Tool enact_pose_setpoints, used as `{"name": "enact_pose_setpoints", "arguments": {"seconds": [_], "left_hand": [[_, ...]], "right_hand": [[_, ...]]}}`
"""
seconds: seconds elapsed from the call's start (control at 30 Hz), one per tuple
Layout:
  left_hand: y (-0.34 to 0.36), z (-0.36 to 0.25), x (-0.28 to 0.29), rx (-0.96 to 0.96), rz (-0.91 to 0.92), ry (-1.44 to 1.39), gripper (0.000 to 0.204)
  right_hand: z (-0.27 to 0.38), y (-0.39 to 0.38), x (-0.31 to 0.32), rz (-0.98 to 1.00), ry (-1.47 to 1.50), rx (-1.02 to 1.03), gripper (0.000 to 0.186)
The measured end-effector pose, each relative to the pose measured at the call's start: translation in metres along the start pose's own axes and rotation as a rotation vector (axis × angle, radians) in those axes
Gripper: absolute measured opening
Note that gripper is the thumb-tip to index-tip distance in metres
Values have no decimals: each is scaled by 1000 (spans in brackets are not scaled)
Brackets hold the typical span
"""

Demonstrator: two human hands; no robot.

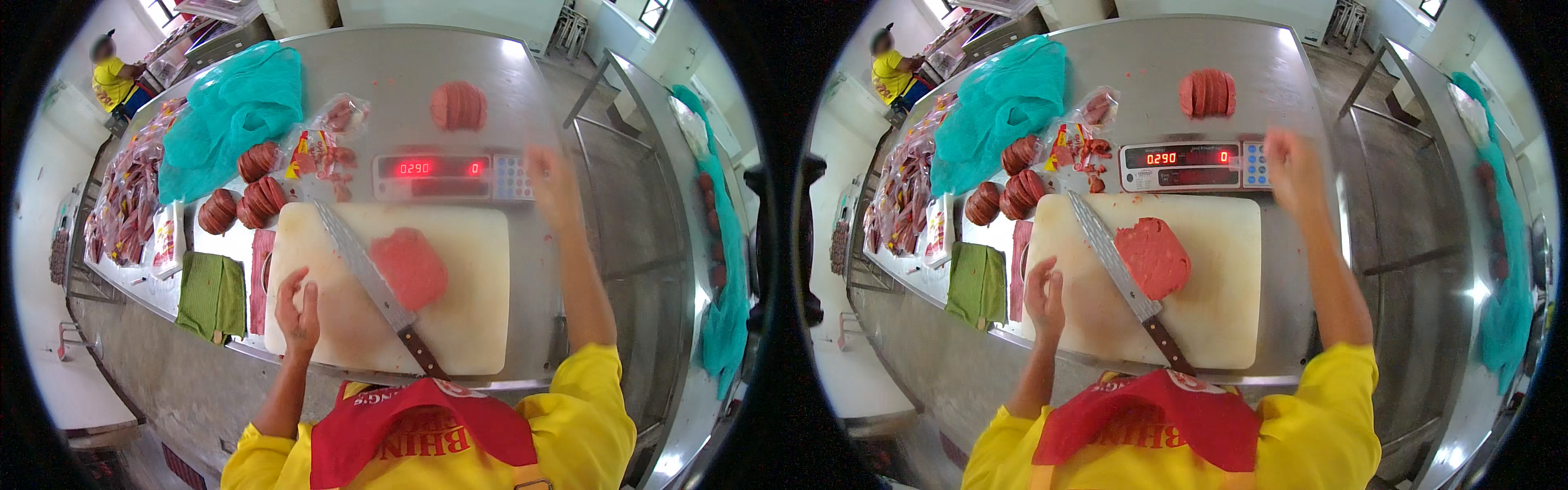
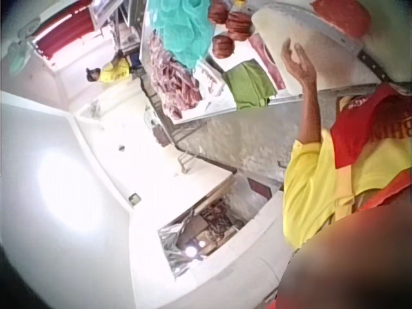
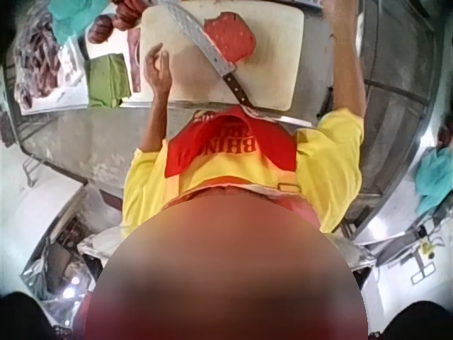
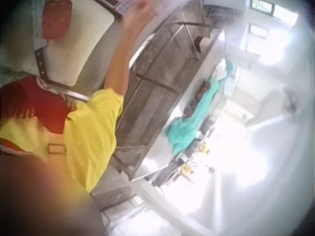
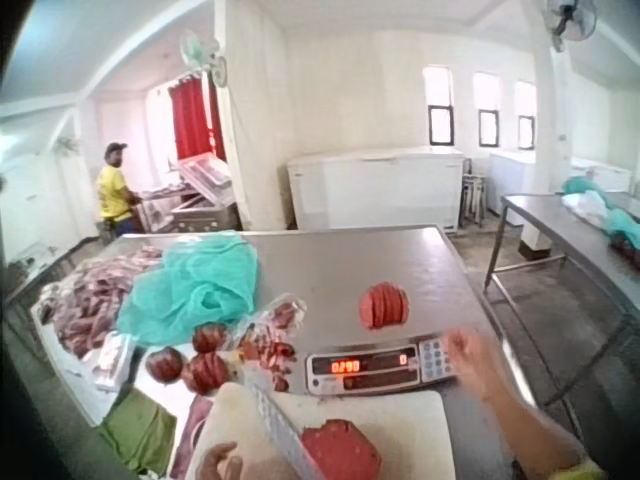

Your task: The person slices red meat into portions on a white cutting board using a knife, then places the slices onto a digital scale to measure weight. The person repeats this process multiple times, handling the meat and knife throughout.

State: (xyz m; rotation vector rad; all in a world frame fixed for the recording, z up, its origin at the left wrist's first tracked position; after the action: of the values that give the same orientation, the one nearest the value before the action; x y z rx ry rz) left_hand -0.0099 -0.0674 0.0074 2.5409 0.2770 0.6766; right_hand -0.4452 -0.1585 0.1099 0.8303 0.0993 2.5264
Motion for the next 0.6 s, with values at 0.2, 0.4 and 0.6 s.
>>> {"name": "enact_pose_setpoints", "arguments": {"seconds": [0.2,0.4,0.6], "left_hand": [[81,-36,-88,-245,544,-82,34],[36,-112,-158,-733,1151,172,77],[5,-121,-178,-802,1052,514,77]], "right_hand": [[3,-233,-47,623,-159,-316,41],[20,-301,-70,440,-466,-189,57],[6,-323,-87,342,-606,-242,50]]}}
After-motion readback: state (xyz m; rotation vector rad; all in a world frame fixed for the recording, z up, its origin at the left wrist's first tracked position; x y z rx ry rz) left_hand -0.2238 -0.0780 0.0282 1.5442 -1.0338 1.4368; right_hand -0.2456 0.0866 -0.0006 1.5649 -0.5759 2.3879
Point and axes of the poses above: each hand's wrist, its own y-axis towards the middle knuckle, its own x-axis out of the back of the hand, z = x × y, the point moved 8 cm from there along y, towards the middle knuckle, and after that the axes turned 14 degrees about -x, right-handed, at the moved point
